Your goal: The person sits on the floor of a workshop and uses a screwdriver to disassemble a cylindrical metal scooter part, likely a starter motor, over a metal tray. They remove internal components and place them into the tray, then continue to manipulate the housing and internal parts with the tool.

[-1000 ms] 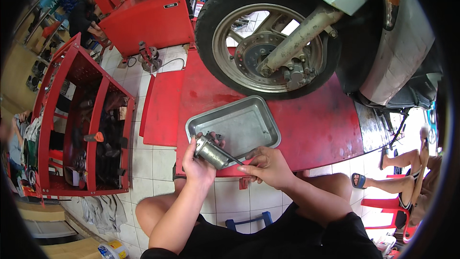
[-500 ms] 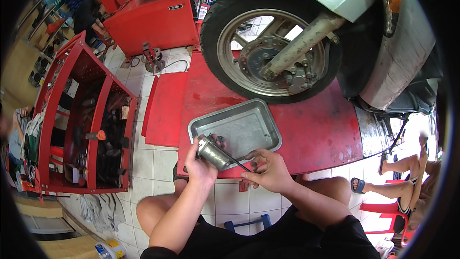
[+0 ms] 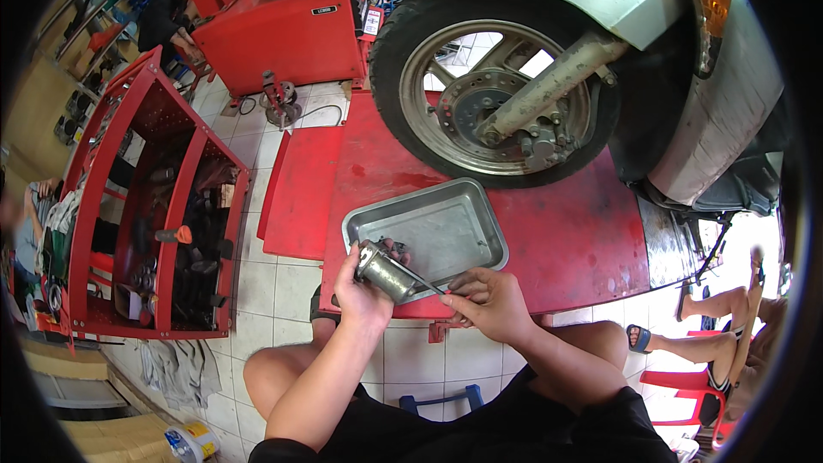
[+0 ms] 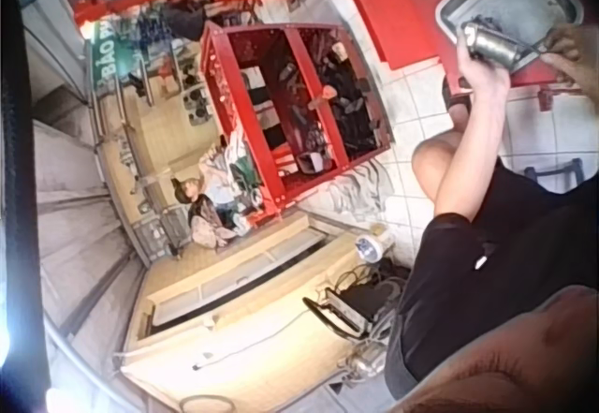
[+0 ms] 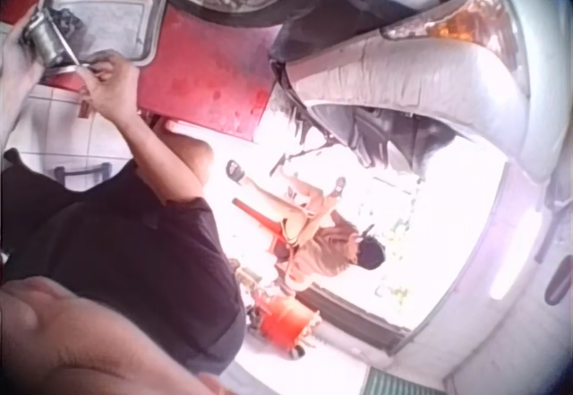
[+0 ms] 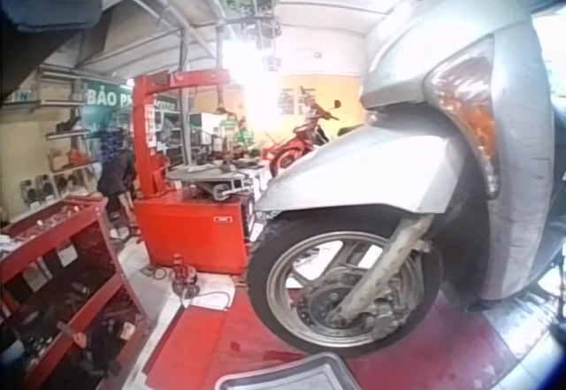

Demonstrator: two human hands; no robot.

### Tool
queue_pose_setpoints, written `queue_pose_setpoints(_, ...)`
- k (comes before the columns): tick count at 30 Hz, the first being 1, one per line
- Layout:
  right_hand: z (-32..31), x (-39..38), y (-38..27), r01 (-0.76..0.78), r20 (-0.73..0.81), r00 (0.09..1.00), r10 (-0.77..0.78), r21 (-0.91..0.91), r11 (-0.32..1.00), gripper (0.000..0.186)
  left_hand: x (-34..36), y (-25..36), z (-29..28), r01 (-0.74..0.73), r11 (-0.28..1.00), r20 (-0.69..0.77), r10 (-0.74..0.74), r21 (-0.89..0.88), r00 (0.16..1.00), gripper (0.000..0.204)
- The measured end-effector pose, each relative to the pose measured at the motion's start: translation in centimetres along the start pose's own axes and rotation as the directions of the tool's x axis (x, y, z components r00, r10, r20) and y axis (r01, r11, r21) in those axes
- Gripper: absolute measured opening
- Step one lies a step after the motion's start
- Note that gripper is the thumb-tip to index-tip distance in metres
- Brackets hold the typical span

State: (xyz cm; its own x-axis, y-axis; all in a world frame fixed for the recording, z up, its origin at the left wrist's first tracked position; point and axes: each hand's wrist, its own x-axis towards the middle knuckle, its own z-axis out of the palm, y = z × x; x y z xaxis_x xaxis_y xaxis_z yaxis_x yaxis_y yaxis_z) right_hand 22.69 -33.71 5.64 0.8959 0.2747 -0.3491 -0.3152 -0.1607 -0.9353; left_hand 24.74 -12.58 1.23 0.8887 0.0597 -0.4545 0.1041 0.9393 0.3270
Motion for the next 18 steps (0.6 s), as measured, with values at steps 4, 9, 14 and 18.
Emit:
queue_pose_setpoints(4,-0.2,-0.1,-0.5,-0.02,0.076,0.997,0.02,0.005,1.0,0.031,-0.1,0.1,0.2,0.007,1.0,-0.008,-0.007,-0.007,1.0,0.025)
queue_pose_setpoints(9,-0.8,-0.1,0.3,0.068,0.101,0.993,-0.059,-0.09,0.994,0.031,0.2,-0.1,-0.1,0.004,1.0,0.015,-0.004,0.004,1.0,0.025)
queue_pose_setpoints(14,-0.8,-0.2,0.0,0.0,0.014,1.0,-0.001,0.085,0.996,0.034,0.1,0.0,0.0,-0.024,1.0,0.026,0.024,0.008,0.999,0.025)
queue_pose_setpoints(18,-0.8,-0.5,-0.6,-0.008,0.04,0.999,0.007,0.028,1.0,0.034,-0.1,-0.1,0.1,-0.026,1.0,0.018,0.026,0.003,1.0,0.024)
